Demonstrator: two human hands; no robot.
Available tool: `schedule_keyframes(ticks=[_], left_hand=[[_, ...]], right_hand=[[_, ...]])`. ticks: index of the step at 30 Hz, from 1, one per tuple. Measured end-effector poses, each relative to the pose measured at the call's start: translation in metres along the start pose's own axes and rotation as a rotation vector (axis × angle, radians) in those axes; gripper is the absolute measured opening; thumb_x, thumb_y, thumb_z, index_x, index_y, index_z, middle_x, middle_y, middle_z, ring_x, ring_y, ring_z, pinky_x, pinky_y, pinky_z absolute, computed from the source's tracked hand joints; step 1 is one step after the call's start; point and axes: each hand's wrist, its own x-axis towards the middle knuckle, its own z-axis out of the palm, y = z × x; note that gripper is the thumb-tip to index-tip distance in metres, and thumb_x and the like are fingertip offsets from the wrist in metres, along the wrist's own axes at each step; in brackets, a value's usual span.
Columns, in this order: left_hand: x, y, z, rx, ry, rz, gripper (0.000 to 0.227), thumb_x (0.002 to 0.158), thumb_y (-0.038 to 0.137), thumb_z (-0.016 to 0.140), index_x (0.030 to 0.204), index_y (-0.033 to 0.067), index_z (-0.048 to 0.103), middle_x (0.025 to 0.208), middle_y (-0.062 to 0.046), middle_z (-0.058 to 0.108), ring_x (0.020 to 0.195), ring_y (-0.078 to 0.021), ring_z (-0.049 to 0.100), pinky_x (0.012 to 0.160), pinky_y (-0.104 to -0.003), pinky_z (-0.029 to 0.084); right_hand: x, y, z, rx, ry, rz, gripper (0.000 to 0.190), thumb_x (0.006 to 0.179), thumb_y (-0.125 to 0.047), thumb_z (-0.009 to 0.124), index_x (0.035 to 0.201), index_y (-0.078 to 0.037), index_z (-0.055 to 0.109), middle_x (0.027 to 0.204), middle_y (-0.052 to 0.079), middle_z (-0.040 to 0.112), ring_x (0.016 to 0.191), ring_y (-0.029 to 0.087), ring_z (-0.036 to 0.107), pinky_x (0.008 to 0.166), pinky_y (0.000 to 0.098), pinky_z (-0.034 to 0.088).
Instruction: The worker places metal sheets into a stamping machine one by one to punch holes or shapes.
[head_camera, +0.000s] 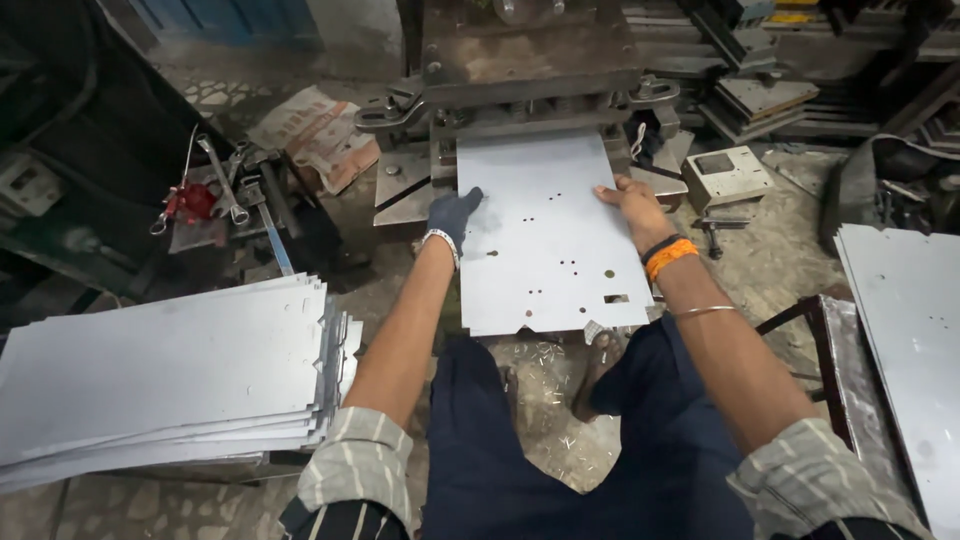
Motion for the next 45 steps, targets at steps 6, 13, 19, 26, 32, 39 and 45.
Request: schedule_keyframes(ticks=[6, 13, 19, 26, 32, 39, 45], left_hand=[[-0.002, 0.003, 0.001, 0.154, -0.005, 0.034, 0.08, 0.092, 0.07, 0.055, 0.13, 0.0002, 0.063, 0.14, -0.019, 0.061, 0.137, -0.0346, 0.051, 0.122, -0.044, 0.032], [0.033, -0.015, 0.01, 0.171, 0.0, -0.016, 0.083, 0.088, 0.075, 0.058, 0.132, 0.0043, 0.063, 0.14, -0.017, 0.061, 0.14, -0.0309, 0.049, 0.121, -0.047, 0.033], [0.055, -0.034, 0.018, 0.069, 0.021, -0.025, 0.083, 0.085, 0.075, 0.064, 0.134, 0.0087, 0.062, 0.141, -0.014, 0.061, 0.14, -0.0306, 0.048, 0.12, -0.049, 0.033], [0.039, -0.019, 0.014, 0.213, -0.033, -0.005, 0.081, 0.094, 0.071, 0.051, 0.139, 0.0039, 0.057, 0.146, -0.018, 0.056, 0.141, -0.0337, 0.048, 0.121, -0.05, 0.032], [0.037, -0.041, 0.022, 0.432, -0.049, 0.136, 0.057, 0.1, 0.069, 0.044, 0.139, 0.0311, 0.06, 0.143, -0.007, 0.06, 0.138, -0.0349, 0.052, 0.121, -0.049, 0.032], [-0.223, 0.02, 0.003, -0.909, -0.246, -0.377, 0.051, 0.088, 0.024, 0.07, 0.131, 0.0064, 0.05, 0.133, -0.018, 0.044, 0.117, -0.0412, 0.049, 0.089, -0.058, 0.041], [-0.277, 0.015, 0.091, -0.848, -0.437, 0.158, 0.015, 0.093, 0.009, 0.06, 0.102, -0.0008, 0.068, 0.088, -0.008, 0.066, 0.077, -0.0147, 0.057, 0.072, -0.027, 0.051]], right_hand=[[0.0, -0.003, -0.002, -0.003, 0.006, 0.035, 0.043, 0.083, -0.018, 0.083, 0.124, -0.012, 0.07, 0.09, 0.005, 0.072, 0.077, 0.017, 0.076, 0.066, 0.0303, 0.062], [0.017, 0.008, -0.007, 0.008, 0.005, 0.052, 0.044, 0.083, -0.017, 0.084, 0.124, -0.013, 0.07, 0.091, 0.005, 0.073, 0.079, 0.017, 0.076, 0.066, 0.0312, 0.063], [0.019, 0.009, -0.005, 0.001, 0.034, 0.051, 0.042, 0.081, -0.015, 0.084, 0.122, -0.013, 0.071, 0.092, 0.006, 0.073, 0.079, 0.017, 0.076, 0.066, 0.0301, 0.062], [0.047, 0.039, -0.017, -0.022, 0.044, 0.062, 0.051, 0.083, -0.019, 0.086, 0.13, -0.01, 0.067, 0.098, 0.01, 0.073, 0.084, 0.022, 0.075, 0.069, 0.0351, 0.062], [0.016, 0.033, -0.023, -0.06, 0.061, 0.037, 0.059, 0.084, -0.023, 0.086, 0.137, -0.015, 0.062, 0.107, 0.011, 0.071, 0.093, 0.022, 0.074, 0.079, 0.0406, 0.061], [-0.161, -0.003, -0.098, -0.076, -0.061, 0.241, 0.06, 0.081, -0.019, 0.08, 0.138, -0.011, 0.062, 0.106, 0.016, 0.07, 0.091, 0.027, 0.071, 0.078, 0.0435, 0.058], [-0.328, -0.097, -0.167, -0.347, 0.147, 0.542, 0.061, 0.091, -0.005, 0.054, 0.15, -0.006, 0.042, 0.16, 0.017, 0.036, 0.151, 0.035, 0.03, 0.126, 0.051, 0.022]])
